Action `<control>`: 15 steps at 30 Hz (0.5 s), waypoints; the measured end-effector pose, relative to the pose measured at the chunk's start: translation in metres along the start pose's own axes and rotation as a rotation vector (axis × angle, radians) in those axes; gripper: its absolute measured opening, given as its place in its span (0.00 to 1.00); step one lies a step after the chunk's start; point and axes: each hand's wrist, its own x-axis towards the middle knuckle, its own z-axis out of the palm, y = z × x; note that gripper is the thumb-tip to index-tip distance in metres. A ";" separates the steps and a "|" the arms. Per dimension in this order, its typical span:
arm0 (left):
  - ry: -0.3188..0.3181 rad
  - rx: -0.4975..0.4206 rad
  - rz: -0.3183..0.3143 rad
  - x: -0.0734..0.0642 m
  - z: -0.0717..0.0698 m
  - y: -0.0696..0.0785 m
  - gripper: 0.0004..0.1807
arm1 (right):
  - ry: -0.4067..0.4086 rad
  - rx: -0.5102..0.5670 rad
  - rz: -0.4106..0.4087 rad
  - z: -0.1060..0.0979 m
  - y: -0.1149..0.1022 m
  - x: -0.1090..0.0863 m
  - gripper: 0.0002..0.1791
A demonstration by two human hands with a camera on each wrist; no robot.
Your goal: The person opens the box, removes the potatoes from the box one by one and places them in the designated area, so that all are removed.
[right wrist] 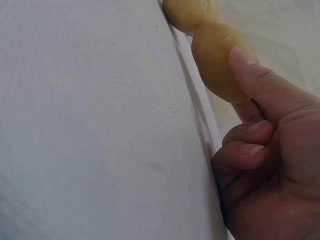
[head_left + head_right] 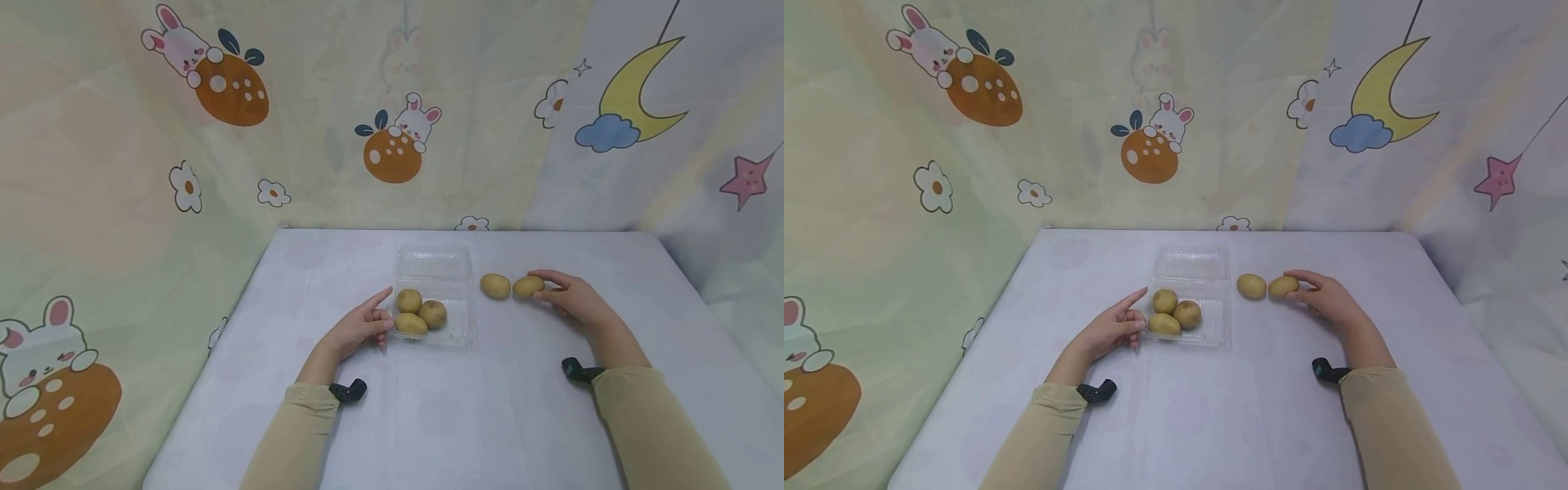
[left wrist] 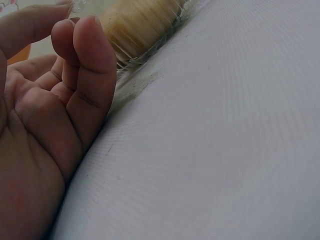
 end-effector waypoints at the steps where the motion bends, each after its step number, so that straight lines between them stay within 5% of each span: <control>1: 0.000 0.001 -0.001 0.000 0.000 0.000 0.45 | 0.002 -0.003 0.001 0.000 0.000 0.001 0.37; 15: -0.014 0.005 0.020 0.000 -0.003 -0.003 0.45 | -0.014 -0.002 0.024 0.005 0.000 0.004 0.34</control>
